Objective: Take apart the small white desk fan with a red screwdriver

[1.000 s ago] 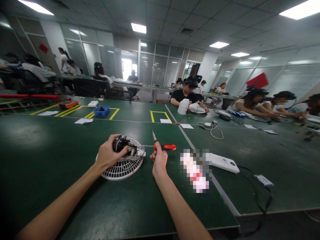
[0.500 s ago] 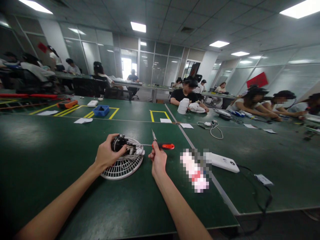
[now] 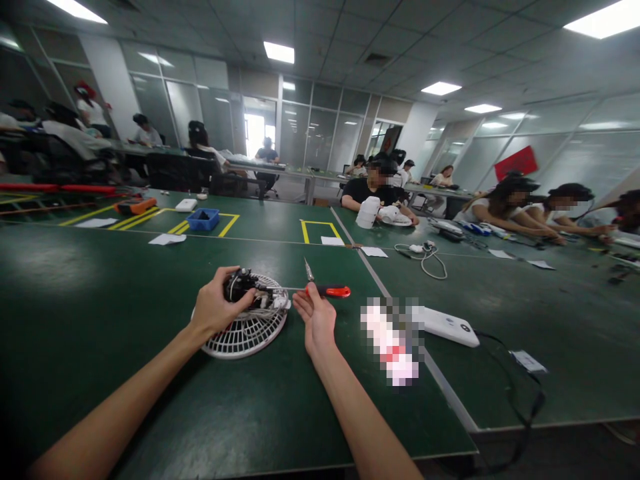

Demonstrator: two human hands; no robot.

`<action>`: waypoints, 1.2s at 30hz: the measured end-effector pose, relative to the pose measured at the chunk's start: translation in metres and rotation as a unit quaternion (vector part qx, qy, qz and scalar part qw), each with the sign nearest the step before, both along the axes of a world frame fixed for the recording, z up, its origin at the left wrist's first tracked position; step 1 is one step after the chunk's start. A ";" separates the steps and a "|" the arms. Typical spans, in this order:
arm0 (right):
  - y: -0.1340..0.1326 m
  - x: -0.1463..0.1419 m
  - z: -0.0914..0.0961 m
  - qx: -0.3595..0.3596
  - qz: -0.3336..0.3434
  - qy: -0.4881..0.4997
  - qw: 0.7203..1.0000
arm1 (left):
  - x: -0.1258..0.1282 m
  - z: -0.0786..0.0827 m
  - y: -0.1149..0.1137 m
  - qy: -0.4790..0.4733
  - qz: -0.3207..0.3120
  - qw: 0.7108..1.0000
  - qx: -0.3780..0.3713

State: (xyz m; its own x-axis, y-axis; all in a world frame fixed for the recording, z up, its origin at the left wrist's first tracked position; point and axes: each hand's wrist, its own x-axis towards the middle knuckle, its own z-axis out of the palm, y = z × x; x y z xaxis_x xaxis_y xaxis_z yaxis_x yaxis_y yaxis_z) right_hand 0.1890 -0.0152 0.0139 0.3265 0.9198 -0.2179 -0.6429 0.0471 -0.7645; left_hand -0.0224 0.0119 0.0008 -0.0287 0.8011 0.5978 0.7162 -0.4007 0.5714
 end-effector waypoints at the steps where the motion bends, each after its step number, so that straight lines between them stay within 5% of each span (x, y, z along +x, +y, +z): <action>1: 0.000 0.000 0.002 -0.008 0.002 0.008 1.000 | 0.000 0.000 0.000 -0.001 0.000 1.000 0.001; 10: 0.000 0.006 0.017 0.000 0.026 0.101 0.995 | 0.003 0.000 0.001 0.000 -0.006 1.000 0.001; 27: 0.005 0.012 0.008 -0.007 -0.006 0.020 1.000 | 0.001 0.001 -0.001 0.004 -0.008 1.000 -0.002; 36: 0.004 0.012 0.008 0.007 -0.001 0.091 0.996 | 0.002 0.001 0.000 -0.002 -0.009 1.000 -0.003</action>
State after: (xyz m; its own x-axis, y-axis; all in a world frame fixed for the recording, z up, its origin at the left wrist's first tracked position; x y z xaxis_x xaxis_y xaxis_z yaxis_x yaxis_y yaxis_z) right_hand 0.2013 -0.0111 0.0221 0.2840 0.9225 -0.2614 -0.7702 0.0571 -0.6352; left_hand -0.0205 0.0115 0.0018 -0.0166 0.8053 0.5927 0.7071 -0.4096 0.5764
